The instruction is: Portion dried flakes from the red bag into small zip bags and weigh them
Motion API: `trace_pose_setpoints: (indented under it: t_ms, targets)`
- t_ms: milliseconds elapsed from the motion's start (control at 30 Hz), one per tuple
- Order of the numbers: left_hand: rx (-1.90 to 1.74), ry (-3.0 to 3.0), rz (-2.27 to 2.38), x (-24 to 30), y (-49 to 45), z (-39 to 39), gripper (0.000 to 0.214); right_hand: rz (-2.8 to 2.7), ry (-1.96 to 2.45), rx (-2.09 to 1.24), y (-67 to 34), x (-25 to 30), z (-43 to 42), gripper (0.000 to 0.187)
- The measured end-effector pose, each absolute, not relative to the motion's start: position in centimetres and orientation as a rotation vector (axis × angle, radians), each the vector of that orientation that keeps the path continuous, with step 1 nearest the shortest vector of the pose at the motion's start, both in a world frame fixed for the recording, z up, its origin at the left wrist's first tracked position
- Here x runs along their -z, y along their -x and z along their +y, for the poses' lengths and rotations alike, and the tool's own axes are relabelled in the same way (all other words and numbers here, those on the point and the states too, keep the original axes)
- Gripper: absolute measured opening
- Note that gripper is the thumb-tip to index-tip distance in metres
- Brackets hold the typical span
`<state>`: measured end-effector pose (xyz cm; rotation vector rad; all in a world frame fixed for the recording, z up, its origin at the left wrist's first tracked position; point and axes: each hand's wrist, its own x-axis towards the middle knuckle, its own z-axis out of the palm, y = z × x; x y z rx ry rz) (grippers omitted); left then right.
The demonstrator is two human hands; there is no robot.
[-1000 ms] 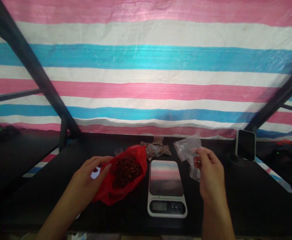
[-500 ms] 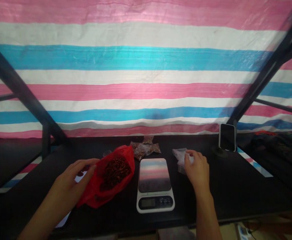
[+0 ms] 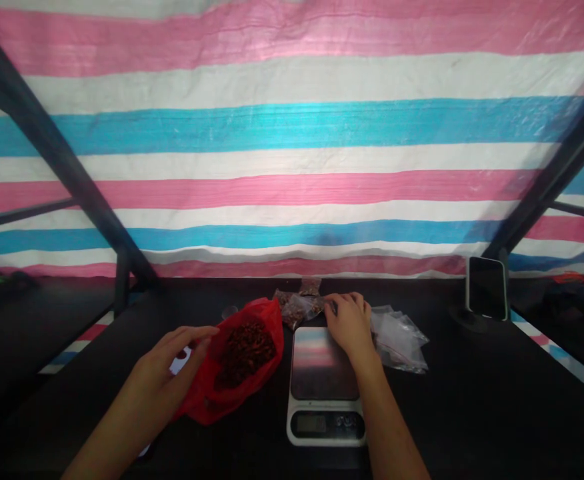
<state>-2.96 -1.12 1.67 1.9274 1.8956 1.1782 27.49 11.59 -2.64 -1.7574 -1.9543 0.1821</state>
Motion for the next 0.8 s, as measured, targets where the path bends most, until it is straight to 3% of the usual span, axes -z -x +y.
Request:
trace_pose_setpoints:
  t_ms: [400,500,567,633,800]
  targets:
    - [-1.231,-1.842,1.864,-2.0,3.5,-1.4,0.029,-1.936,1.934,-0.322,-27.4,1.3,12.5,0.023]
    - [-1.279,-1.813,1.814,-2.5,3.1,-1.8,0.028,-1.719,1.685,-0.615,-29.2,0.6,11.0,0.015]
    - [-1.306,-1.765,1.756,-2.9,2.4,-2.1,0.028,-1.595,1.429,-0.767,-29.9,-0.4,9.3,0.023]
    - [-1.332,-1.677,1.685,-3.3,1.4,-2.3,0.029,-1.573,1.279,-0.790,-29.7,-1.7,7.2,0.029]
    - [-1.225,-1.439,1.374,-3.8,-1.2,-2.4,0.040,-1.766,0.999,-0.790,-26.5,-3.5,3.0,0.012]
